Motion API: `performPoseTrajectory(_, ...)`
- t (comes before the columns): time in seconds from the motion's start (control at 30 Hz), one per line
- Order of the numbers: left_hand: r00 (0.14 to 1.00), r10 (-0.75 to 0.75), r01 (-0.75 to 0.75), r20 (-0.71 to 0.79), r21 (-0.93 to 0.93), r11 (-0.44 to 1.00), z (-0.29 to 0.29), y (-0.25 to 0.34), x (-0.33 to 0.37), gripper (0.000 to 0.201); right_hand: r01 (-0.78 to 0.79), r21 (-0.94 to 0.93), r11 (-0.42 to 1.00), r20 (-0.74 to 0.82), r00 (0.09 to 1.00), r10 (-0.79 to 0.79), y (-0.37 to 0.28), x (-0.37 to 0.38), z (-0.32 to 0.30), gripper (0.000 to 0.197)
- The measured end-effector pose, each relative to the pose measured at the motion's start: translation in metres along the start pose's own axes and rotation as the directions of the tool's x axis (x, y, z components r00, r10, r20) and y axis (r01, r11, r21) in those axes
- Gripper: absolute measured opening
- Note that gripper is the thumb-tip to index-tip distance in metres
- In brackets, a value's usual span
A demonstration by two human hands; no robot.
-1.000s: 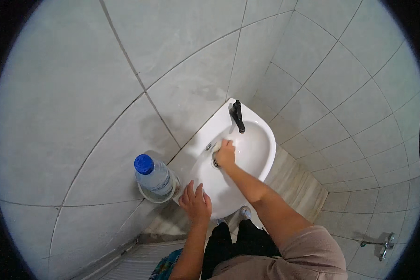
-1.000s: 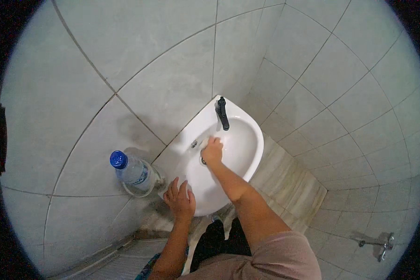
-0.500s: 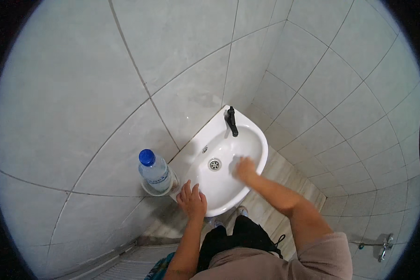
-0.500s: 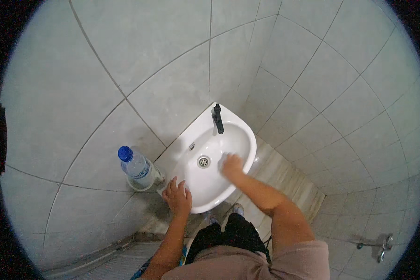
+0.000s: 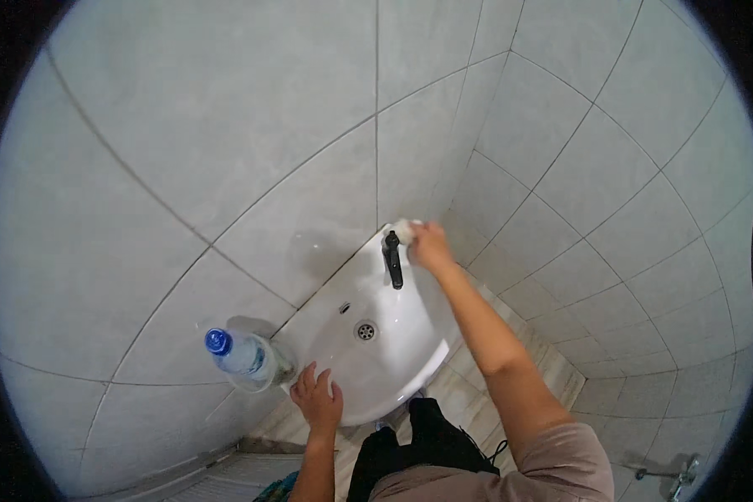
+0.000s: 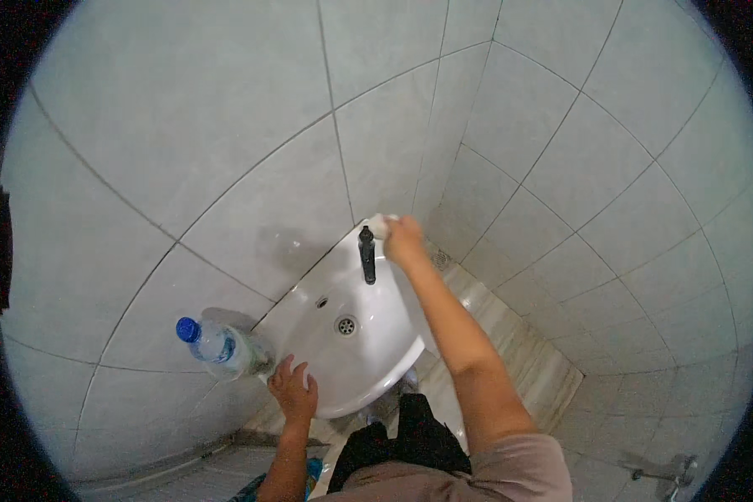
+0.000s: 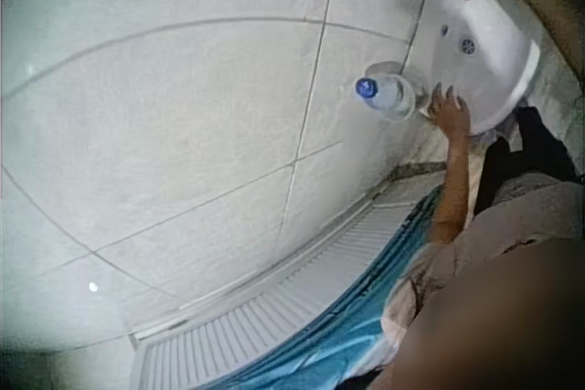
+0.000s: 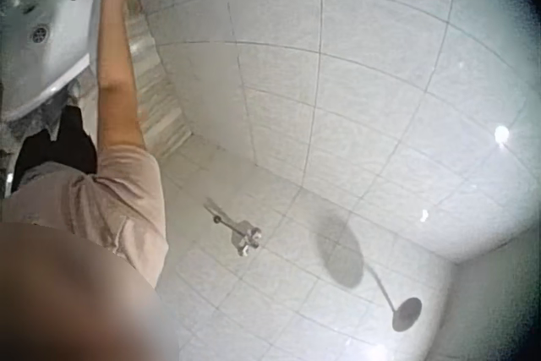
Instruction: The person wipes the tiled bathroom walls with a cloth, repeatedly rinsing and wringing the cloth at the sink. They clean multiple wall sections and the sink basin, using a water bottle to pour water into the sink for rinsing.
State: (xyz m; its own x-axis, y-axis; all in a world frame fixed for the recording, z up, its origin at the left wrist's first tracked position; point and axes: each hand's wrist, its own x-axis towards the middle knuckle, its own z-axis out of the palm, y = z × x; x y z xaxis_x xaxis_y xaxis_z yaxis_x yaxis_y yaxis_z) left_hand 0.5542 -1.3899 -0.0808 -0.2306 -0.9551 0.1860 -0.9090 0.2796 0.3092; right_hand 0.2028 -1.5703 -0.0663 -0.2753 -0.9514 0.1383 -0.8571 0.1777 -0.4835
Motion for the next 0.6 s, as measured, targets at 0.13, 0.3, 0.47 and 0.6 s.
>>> performPoseTrajectory(0.13,1.0,-0.004,0.003,-0.014,-0.026,1.0,-0.004,0.002,0.002,0.028,0.131,0.128,0.983,0.077,0.987,-0.141,0.003,0.003,0.042,0.044)
performPoseTrajectory(0.3,0.997,-0.072,0.072,-0.017,-0.01,0.997,-0.002,-0.001,-0.004,0.029,-0.027,0.297,0.955,0.164,0.986,-0.024,0.033,-0.072,-0.006,0.043)
performPoseTrajectory(0.47,0.997,-0.079,0.079,-0.004,0.012,0.997,-0.004,0.011,0.004,0.031,-0.181,0.196,0.964,0.047,0.983,0.175,0.027,-0.139,-0.015,0.042)
performPoseTrajectory(0.6,0.993,-0.091,0.104,0.08,-0.167,0.98,0.013,0.03,0.01,0.037,-0.17,0.404,0.899,0.156,0.981,0.116,0.044,-0.049,0.011,0.039)
